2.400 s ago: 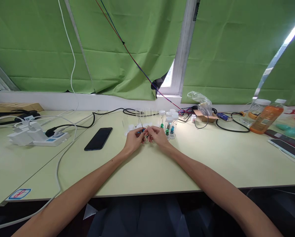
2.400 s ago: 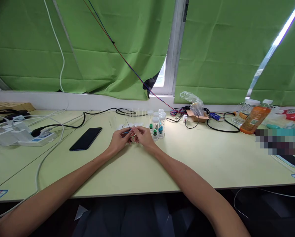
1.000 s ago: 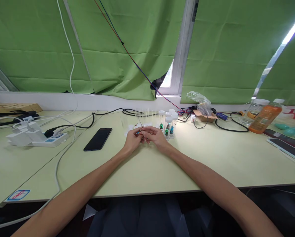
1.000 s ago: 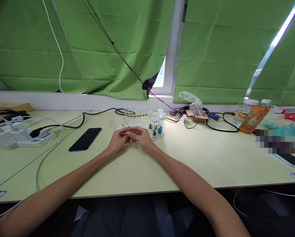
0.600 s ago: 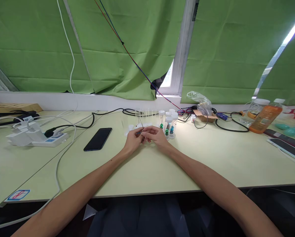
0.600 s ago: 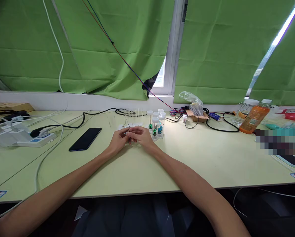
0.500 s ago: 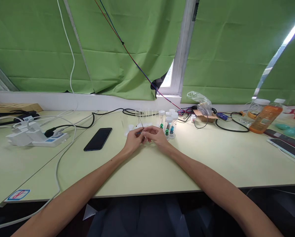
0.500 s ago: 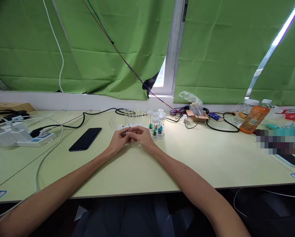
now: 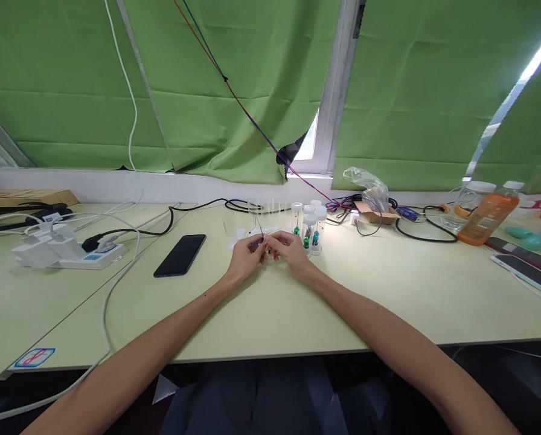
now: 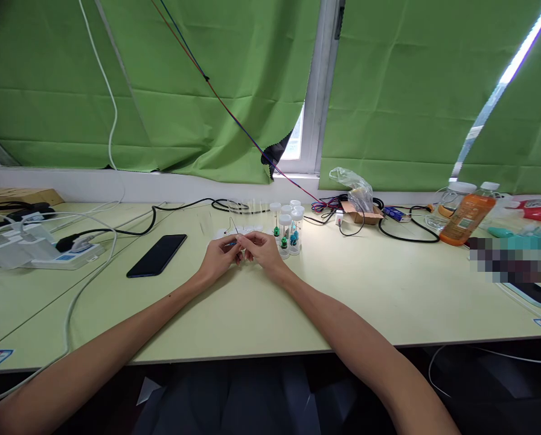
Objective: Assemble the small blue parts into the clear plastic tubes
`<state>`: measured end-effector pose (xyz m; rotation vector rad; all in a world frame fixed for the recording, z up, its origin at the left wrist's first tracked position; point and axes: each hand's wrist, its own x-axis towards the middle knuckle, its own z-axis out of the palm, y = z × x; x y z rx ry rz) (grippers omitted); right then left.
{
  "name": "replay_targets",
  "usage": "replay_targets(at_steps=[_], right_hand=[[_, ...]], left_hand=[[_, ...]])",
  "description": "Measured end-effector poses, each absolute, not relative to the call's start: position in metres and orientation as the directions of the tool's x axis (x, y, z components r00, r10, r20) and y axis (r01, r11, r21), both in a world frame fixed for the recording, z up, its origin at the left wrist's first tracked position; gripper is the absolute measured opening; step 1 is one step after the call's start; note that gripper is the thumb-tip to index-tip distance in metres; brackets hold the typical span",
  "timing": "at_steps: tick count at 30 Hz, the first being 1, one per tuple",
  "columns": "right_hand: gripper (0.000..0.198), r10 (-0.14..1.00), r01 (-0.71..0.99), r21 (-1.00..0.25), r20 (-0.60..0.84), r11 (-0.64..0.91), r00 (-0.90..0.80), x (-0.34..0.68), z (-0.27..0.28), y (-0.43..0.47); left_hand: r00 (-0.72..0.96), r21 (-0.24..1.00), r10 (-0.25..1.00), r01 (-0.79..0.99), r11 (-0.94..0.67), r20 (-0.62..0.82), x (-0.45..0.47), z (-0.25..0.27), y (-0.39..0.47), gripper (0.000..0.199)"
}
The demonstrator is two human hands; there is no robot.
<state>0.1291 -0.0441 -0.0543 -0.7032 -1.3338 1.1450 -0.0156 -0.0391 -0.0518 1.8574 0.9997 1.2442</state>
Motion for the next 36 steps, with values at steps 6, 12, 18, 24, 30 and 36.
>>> replay_targets(at_steps=[6, 12, 18, 24, 30, 36], right_hand=[[0.035, 0.91, -0.289, -0.907, 0.367, 0.305, -0.191, 0.1301, -0.0534, -0.0448], [0.039, 0.897, -0.304, -0.915, 0.349, 0.264, -0.271, 0.1316, -0.0557, -0.044], [0.041, 0.885, -0.339, -0.917, 0.324, 0.208, -0.333, 0.1305, -0.0561, -0.0451], [0.041, 0.872, -0.359, -0.909, 0.343, 0.214, -0.35, 0.1295, -0.0586, -0.0444], [0.041, 0.863, -0.347, -0.906, 0.366, 0.244, -0.349, 0.1298, -0.0619, -0.0428], [0.036, 0.873, -0.32, -0.902, 0.386, 0.289, -0.299, 0.1294, -0.0624, -0.0415]], left_hand=[[0.242, 0.873, 0.887, 0.207, -0.442, 0.392, -0.0168, -0.0528, -0.0377, 0.041], [0.215, 0.898, 0.908, 0.184, -0.4, 0.36, -0.0161, -0.0499, -0.0394, 0.034], [0.186, 0.911, 0.918, 0.159, -0.381, 0.352, -0.0153, -0.0454, -0.0416, 0.024], [0.202, 0.915, 0.91, 0.111, -0.389, 0.362, -0.0154, -0.0477, -0.0405, 0.025], [0.239, 0.914, 0.896, 0.07, -0.399, 0.373, -0.0149, -0.048, -0.0412, 0.019], [0.254, 0.906, 0.89, 0.09, -0.413, 0.38, -0.0152, -0.0498, -0.039, 0.016]])
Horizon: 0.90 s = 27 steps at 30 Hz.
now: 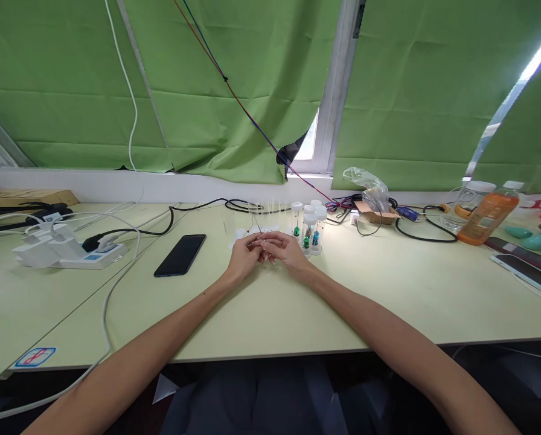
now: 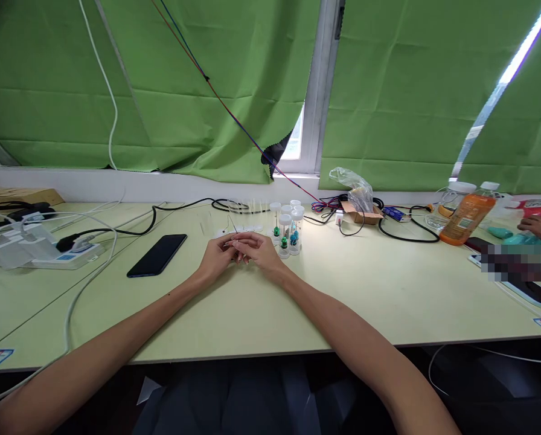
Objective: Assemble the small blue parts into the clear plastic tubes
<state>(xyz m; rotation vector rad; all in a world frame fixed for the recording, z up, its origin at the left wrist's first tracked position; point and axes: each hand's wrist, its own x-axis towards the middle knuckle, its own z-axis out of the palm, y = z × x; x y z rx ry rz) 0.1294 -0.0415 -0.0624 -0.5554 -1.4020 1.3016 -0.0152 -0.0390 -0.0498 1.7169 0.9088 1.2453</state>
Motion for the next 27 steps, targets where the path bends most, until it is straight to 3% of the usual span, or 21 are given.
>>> replay_targets(at_steps=[9, 15, 27], right_hand=[[0.034, 0.9, -0.298, -0.901, 0.383, 0.315, -0.206, 0.128, -0.059, -0.041], [0.031, 0.913, -0.259, -0.903, 0.385, 0.343, -0.132, 0.128, -0.057, -0.042], [0.035, 0.926, -0.27, -0.911, 0.355, 0.312, -0.126, 0.129, -0.052, -0.045]], left_hand=[[0.235, 0.901, 0.902, 0.16, -0.402, 0.361, -0.015, -0.05, -0.039, 0.018], [0.209, 0.884, 0.901, 0.203, -0.421, 0.381, -0.015, -0.05, -0.039, 0.032], [0.175, 0.877, 0.907, 0.238, -0.417, 0.384, -0.019, -0.059, -0.031, 0.042]])
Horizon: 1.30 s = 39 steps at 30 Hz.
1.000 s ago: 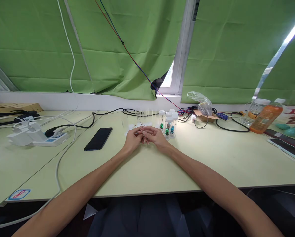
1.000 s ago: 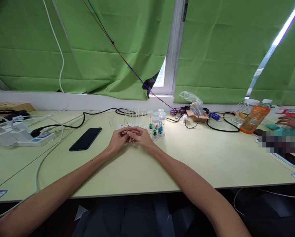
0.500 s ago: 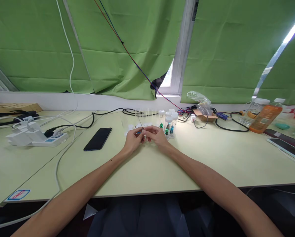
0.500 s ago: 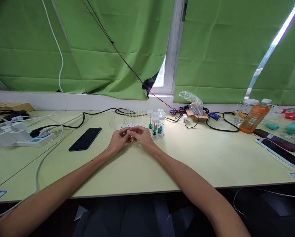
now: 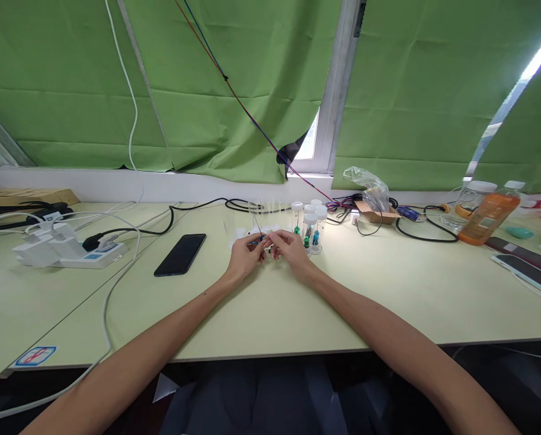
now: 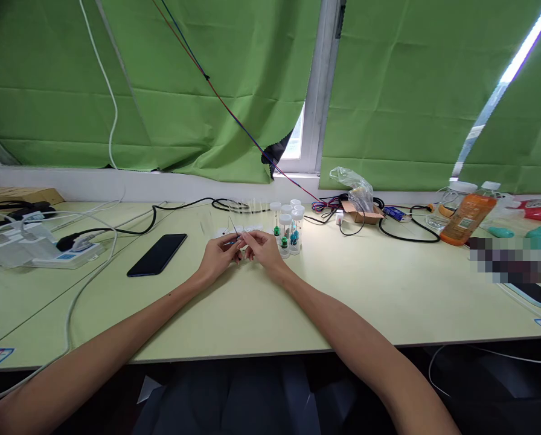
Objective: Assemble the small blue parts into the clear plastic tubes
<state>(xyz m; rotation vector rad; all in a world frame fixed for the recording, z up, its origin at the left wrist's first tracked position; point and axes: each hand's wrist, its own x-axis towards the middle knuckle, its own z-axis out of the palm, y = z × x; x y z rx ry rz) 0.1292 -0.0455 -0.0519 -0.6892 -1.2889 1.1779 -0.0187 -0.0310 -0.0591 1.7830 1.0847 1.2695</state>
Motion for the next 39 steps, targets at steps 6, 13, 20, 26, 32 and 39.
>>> replay_targets(at_steps=[6, 13, 20, 26, 32, 39], right_hand=[[0.034, 0.925, -0.324, -0.906, 0.339, 0.271, -0.174, 0.131, -0.054, -0.044], [0.033, 0.904, -0.362, -0.897, 0.352, 0.253, -0.242, 0.131, -0.057, -0.042], [0.034, 0.889, -0.362, -0.9, 0.354, 0.241, -0.289, 0.132, -0.058, -0.043], [0.037, 0.878, -0.341, -0.903, 0.37, 0.263, -0.303, 0.131, -0.058, -0.045], [0.038, 0.866, -0.323, -0.904, 0.384, 0.282, -0.321, 0.131, -0.059, -0.044], [0.034, 0.878, -0.345, -0.905, 0.363, 0.25, -0.313, 0.131, -0.059, -0.044]], left_hand=[[0.156, 0.886, 0.914, 0.231, -0.401, 0.374, -0.018, -0.058, -0.032, 0.04], [0.142, 0.901, 0.921, 0.199, -0.386, 0.363, -0.019, -0.056, -0.032, 0.04], [0.143, 0.897, 0.911, 0.173, -0.407, 0.386, -0.019, -0.054, -0.033, 0.027], [0.13, 0.908, 0.916, 0.138, -0.395, 0.378, -0.018, -0.051, -0.036, 0.03], [0.124, 0.914, 0.922, 0.135, -0.382, 0.366, -0.017, -0.049, -0.037, 0.029], [0.099, 0.912, 0.928, 0.176, -0.372, 0.359, -0.016, -0.046, -0.041, 0.034]])
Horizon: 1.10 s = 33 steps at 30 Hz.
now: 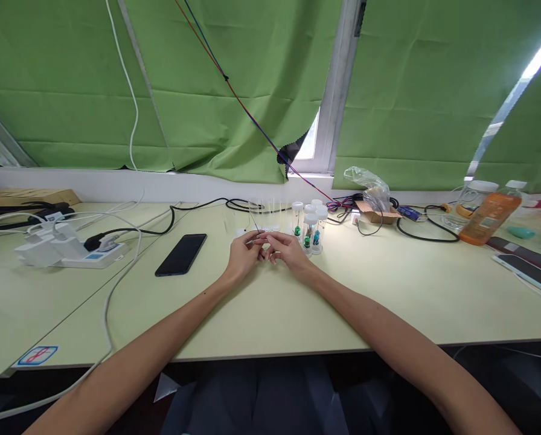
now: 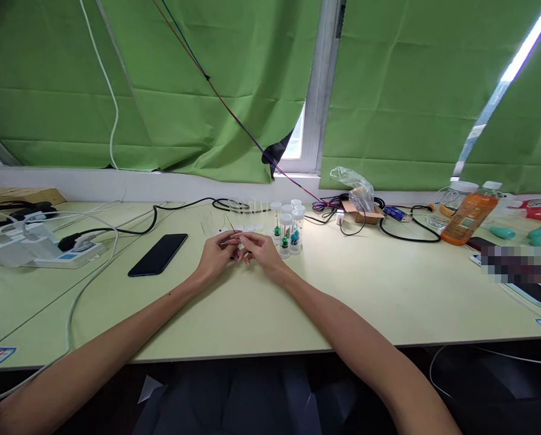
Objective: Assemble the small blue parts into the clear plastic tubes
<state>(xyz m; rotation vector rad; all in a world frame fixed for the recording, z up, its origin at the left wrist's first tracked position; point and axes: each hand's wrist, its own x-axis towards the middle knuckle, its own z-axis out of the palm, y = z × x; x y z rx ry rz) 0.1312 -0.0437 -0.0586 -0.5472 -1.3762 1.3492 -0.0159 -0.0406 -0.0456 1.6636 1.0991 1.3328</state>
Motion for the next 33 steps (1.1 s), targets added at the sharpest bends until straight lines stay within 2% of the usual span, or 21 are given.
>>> replay_targets(at_steps=[9, 23, 33], right_hand=[[0.037, 0.895, -0.34, -0.913, 0.332, 0.226, -0.298, 0.1311, -0.0562, -0.0454], [0.038, 0.876, -0.382, -0.898, 0.353, 0.218, -0.33, 0.1308, -0.0599, -0.0452], [0.038, 0.847, -0.34, -0.919, 0.335, 0.198, -0.412, 0.1338, -0.0537, -0.048]], left_hand=[[0.086, 0.902, 0.92, 0.185, -0.391, 0.382, -0.0167, -0.0508, -0.0359, 0.041], [0.101, 0.907, 0.916, 0.132, -0.399, 0.388, -0.0152, -0.0487, -0.039, 0.032], [0.127, 0.911, 0.918, 0.13, -0.392, 0.377, -0.0146, -0.047, -0.0415, 0.024]])
